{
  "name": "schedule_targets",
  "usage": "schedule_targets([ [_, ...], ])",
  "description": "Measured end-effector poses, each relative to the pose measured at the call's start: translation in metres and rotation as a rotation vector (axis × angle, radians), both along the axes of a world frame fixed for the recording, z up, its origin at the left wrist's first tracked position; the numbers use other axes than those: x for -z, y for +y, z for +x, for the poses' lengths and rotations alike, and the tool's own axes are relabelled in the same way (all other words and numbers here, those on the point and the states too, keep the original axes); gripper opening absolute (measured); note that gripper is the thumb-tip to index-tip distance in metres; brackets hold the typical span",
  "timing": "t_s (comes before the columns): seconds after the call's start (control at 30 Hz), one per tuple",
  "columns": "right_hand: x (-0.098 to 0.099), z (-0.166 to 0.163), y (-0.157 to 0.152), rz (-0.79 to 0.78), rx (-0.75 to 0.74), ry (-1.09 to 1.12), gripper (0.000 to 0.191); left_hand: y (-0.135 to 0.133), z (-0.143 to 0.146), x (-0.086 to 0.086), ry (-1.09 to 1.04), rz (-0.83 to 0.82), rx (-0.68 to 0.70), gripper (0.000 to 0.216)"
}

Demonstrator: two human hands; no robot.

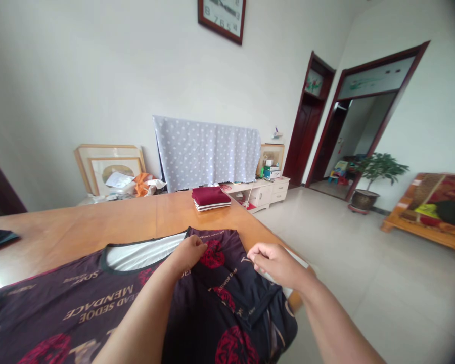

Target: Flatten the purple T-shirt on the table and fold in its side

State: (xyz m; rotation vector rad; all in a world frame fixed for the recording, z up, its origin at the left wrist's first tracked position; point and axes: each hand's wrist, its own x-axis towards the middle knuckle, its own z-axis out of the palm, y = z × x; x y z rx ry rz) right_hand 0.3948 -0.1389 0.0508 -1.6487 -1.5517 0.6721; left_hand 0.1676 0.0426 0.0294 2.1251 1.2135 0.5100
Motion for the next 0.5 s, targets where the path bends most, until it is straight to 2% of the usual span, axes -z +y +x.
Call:
schedule_targets([
  [0.1,0.007,0.015,0.042,0.045,0.009,0.023,0.016,0.003,-0.002,0.002,0.055,0.028,0.024,0.03],
  [0.27,0.029,0.032,0.11,-0.009,0.146,-0.138,0.018,0.005,-0.005,0.008,0.092,0.004,0.037,0.041],
  [0.37,0.039,0.033,0.132,-0.029,0.163,-0.202,0.019,0.006,-0.005,0.013,0.083,-0.019,0.059,0.04],
  [0.5,0.046,0.03,0.147,-0.048,0.136,-0.219,0.018,0.004,-0.005,0.015,0.062,-0.048,0.099,0.037],
])
